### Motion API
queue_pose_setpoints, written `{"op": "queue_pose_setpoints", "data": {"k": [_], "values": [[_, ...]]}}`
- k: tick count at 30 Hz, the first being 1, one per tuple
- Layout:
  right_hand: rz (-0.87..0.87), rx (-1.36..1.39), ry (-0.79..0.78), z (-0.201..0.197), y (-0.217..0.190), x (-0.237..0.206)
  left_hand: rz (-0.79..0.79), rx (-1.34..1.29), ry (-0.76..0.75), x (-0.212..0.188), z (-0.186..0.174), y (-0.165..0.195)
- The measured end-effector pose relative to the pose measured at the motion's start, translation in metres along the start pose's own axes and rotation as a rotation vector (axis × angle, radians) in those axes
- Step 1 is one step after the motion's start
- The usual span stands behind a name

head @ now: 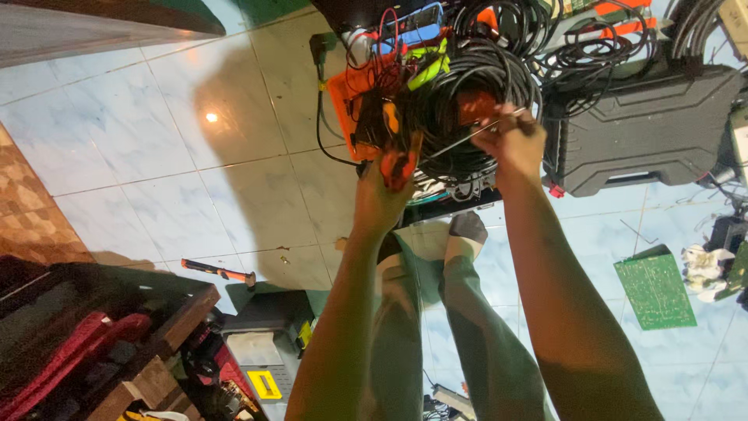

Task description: The person removes the internal components of an electronic keyboard by hand, then picks up pliers and a screwdriver from a container on the floor before returning to the keyboard to work on its internal circuitry.

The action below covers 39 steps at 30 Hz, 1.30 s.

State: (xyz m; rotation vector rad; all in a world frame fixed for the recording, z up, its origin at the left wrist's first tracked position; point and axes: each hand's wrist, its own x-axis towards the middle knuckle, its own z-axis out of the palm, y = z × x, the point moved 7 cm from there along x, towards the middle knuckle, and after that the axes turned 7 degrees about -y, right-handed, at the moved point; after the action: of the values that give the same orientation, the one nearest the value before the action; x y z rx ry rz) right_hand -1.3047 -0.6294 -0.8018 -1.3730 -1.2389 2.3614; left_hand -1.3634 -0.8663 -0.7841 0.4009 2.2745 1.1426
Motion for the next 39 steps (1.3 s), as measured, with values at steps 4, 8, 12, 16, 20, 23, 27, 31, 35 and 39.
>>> {"op": "queue_pose_setpoints", "data": {"k": [4,8,12,16,20,23,27,31,35,39], "values": [[0.082,-0.054,-0.128,0.022,-0.002,-0.004,-0.065,-0.228,-0.105,-0.008,-0.007,-0.007],[0.170,-0.206,-0.260,0.046,0.007,-0.004,-0.205,-0.254,-0.101,-0.013,-0.002,-0.017],[0.088,-1.165,-0.457,0.071,0.017,-0.012,-0.237,-0.328,0.000,-0.010,0.003,-0.016],[-0.035,-1.338,-0.291,0.075,0.001,-0.010,-0.365,-0.471,0.011,-0.011,0.012,-0.020],[-0.579,-0.962,0.095,0.068,-0.059,-0.015,-0.391,-0.620,0.005,-0.023,0.013,-0.022],[-0.432,-0.997,0.164,0.064,-0.062,-0.011,-0.400,-0.812,-0.011,-0.040,0.013,-0.023],[0.402,-0.772,-0.435,0.083,0.006,-0.032,-0.451,-0.858,-0.034,-0.059,0.016,-0.018],[-0.047,-0.834,-0.467,0.093,-0.006,-0.080,-0.420,-1.023,-0.088,-0.080,0.023,0.006],[0.272,-0.445,-0.316,0.066,0.009,-0.122,-0.448,-0.948,-0.019,-0.103,0.008,0.026],[0.434,-0.331,-0.311,0.059,0.008,-0.165,-0.403,-0.951,0.051,-0.113,-0.017,0.050]]}}
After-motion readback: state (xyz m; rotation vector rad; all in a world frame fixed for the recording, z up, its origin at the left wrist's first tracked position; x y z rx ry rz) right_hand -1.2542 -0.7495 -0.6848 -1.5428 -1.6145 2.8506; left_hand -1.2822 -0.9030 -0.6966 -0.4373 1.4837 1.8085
